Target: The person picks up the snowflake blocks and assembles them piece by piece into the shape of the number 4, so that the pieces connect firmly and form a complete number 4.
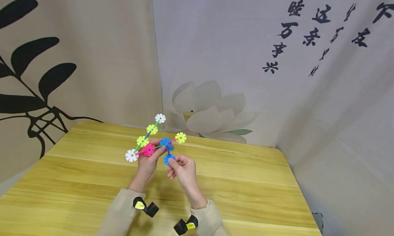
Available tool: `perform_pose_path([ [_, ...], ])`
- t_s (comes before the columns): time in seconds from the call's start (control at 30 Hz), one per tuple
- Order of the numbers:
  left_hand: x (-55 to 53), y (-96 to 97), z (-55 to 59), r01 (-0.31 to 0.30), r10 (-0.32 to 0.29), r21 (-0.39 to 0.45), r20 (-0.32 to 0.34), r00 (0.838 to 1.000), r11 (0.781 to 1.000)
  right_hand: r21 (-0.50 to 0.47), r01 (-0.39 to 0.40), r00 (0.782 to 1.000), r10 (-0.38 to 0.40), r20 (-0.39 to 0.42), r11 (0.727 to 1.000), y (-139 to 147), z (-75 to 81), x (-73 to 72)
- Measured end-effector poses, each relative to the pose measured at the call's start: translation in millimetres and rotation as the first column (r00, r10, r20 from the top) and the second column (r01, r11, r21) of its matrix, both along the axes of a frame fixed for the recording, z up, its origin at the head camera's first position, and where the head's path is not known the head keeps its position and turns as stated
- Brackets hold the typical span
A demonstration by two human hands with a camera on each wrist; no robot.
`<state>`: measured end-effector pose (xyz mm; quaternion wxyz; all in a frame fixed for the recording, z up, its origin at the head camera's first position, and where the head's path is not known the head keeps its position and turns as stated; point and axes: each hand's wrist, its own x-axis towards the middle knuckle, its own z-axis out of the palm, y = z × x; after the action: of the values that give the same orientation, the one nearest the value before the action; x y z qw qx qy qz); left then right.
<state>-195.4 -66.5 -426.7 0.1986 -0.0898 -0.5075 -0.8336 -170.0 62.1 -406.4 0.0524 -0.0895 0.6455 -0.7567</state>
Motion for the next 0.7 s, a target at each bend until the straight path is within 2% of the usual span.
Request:
perform_pose_path([
  [0.17,0.7,5.7,-1.3,-0.007,0.006,0.045,0.034,0.999,0.999,-0.016,0.043,0.999,-0.044,-0.024,0.999,-0.7,-2.6,0.3],
  [0.37,1.2,5.9,-0.2,-0.032,0.030,0.070,0.032,0.999,0.997,0.009,0.061,0.997,-0.061,-0.037,0.998,-2.3,-2.8,-0.3],
  [0.6,3.1,2.7,4.1,0.073,-0.079,0.139,0.035,0.996,0.988,0.003,-0.003,0.991,0.003,-0.137,1.000,-0.2,-7.6,-2.9],
  [0.7,3.1,1.7,3.8,0.097,-0.106,0.112,0.074,0.992,0.989,-0.019,-0.020,0.981,0.016,-0.195,1.000,0.3,-11.3,-3.9],
])
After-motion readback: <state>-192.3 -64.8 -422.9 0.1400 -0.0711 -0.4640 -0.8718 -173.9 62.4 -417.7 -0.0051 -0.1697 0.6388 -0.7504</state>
